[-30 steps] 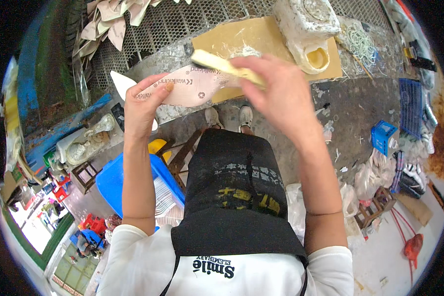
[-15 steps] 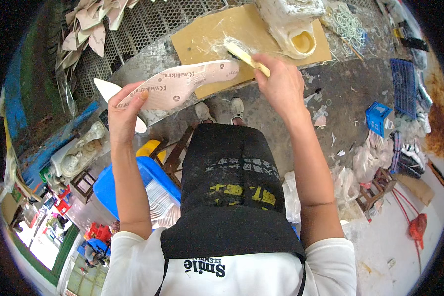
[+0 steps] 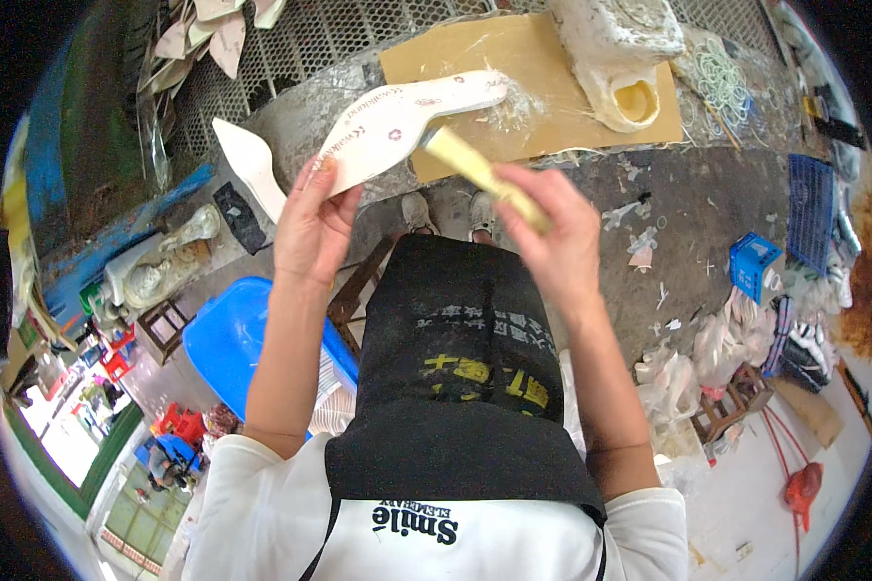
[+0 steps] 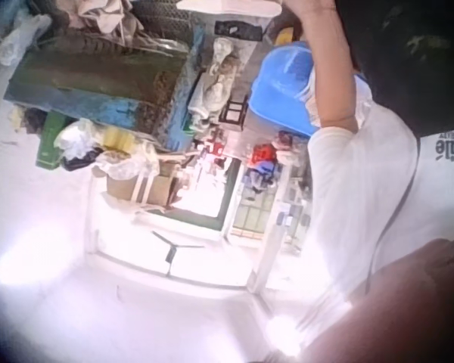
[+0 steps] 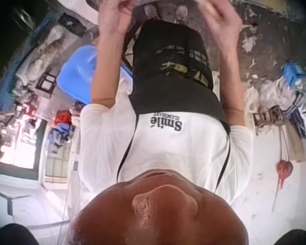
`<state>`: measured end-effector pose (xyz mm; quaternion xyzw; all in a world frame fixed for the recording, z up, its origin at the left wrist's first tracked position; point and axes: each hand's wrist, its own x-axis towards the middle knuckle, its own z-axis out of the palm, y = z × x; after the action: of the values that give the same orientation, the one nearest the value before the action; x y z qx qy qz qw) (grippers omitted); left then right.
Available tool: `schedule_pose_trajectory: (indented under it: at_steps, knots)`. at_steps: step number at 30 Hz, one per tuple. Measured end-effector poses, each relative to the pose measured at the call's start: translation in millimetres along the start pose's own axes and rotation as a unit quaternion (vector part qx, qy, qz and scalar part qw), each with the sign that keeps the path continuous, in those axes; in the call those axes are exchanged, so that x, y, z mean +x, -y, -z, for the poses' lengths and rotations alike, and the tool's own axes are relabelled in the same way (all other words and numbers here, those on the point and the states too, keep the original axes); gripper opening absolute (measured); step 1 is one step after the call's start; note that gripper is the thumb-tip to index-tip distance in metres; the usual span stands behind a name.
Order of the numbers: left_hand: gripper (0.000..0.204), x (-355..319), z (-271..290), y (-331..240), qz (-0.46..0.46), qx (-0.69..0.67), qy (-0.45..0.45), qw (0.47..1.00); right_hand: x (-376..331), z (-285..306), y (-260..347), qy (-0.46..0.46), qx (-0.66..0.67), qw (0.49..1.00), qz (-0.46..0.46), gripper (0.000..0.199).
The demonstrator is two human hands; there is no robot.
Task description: The person applies adhesive onto shoe insoles one by one using a small brush, stacks the insoles, and arranges stacks of insoles in a blue bin by hand.
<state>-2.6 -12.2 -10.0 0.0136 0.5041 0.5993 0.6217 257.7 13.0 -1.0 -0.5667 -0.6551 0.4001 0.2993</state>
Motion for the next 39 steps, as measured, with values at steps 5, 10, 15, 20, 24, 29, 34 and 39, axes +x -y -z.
schedule_pose_trajectory:
  at_steps: [5,10,15,20,24,29,34,39]
  knots:
    - [0.034,-17,0,18,0.025,-0.048,-0.051,0.997,-14,-22,17,0.056,0.002,0.995,0.077,0.035]
    - [0.033,-23,9,24,0.051,-0.049,-0.043,0.997,7,-23,-30,-0.037,-0.032,0.997,-0.066,0.032]
    - [0.036,-27,18,34,0.06,-0.085,-0.058,0.993,-12,-30,-7,0.009,0.024,1.0,-0.007,0.034]
    - [0.027,-27,25,35,0.073,-0.127,-0.051,0.988,10,-26,-62,-0.106,0.01,0.986,-0.128,0.032]
    - [0.025,-23,33,38,0.084,-0.145,-0.072,0.983,0,-29,-44,-0.074,-0.058,0.996,-0.004,0.033]
    - [0.029,-7,56,32,0.115,-0.126,-0.062,0.983,47,-17,-62,-0.055,-0.082,0.988,-0.115,0.032]
    - [0.033,12,69,14,0.005,0.09,0.018,0.996,78,-12,-32,0.032,-0.177,0.983,0.044,0.032]
    - [0.029,6,66,-9,-0.115,0.374,0.057,0.919,79,11,9,0.19,0.009,0.98,-0.062,0.029]
